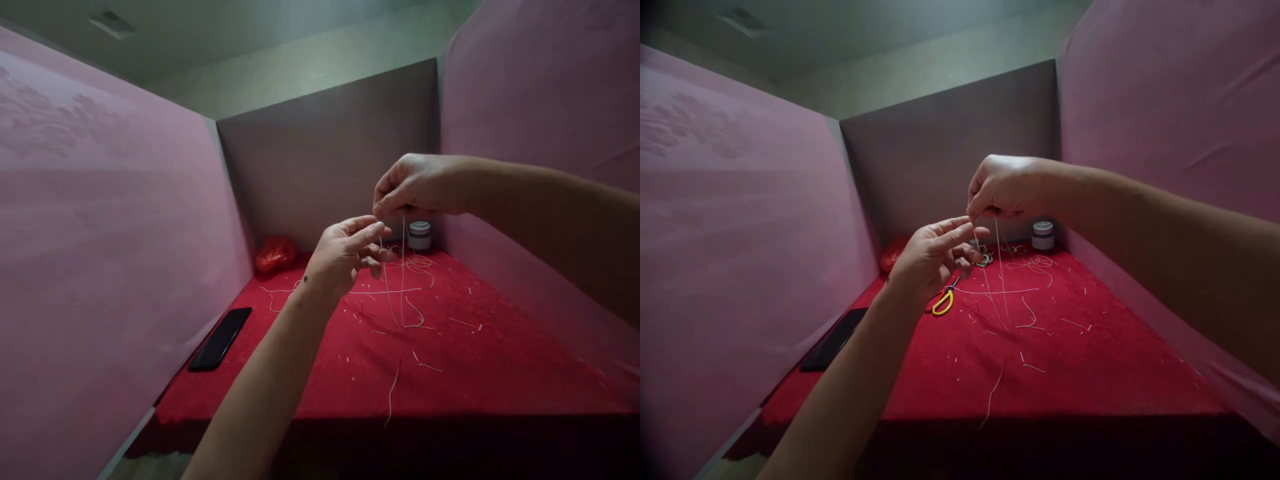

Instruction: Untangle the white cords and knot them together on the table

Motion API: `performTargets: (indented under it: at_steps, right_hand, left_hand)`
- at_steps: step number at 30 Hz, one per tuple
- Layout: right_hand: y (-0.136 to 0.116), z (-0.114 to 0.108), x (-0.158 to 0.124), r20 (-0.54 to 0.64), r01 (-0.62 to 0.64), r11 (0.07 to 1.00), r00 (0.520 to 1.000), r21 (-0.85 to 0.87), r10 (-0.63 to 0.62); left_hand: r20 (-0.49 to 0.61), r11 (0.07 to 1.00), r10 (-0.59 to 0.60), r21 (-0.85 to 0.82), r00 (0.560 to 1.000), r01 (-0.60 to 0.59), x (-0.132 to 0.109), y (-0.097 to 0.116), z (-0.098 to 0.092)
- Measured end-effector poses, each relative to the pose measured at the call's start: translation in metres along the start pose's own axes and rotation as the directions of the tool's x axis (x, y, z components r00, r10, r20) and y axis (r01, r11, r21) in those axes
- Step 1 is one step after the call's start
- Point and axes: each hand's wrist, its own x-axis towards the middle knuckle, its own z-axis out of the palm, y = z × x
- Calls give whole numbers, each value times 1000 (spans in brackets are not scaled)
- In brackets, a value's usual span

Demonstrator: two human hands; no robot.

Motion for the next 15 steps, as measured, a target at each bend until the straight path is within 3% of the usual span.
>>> performTargets:
  at_steps: [3, 7, 15]
  right_hand:
    - [9, 3, -2, 0, -29, 1000, 1000, 2, 29]
    - [11, 5, -10, 12, -70, 997, 998, 36, 69]
    - [-3, -18, 4, -141, 65, 994, 989, 83, -52]
  left_hand:
    - [35, 997, -76, -1, 997, 76, 4, -8, -6]
    - [17, 999, -40, 19, 999, 39, 7, -12, -15]
    - [-31, 976, 92, 200, 995, -84, 19, 25, -11]
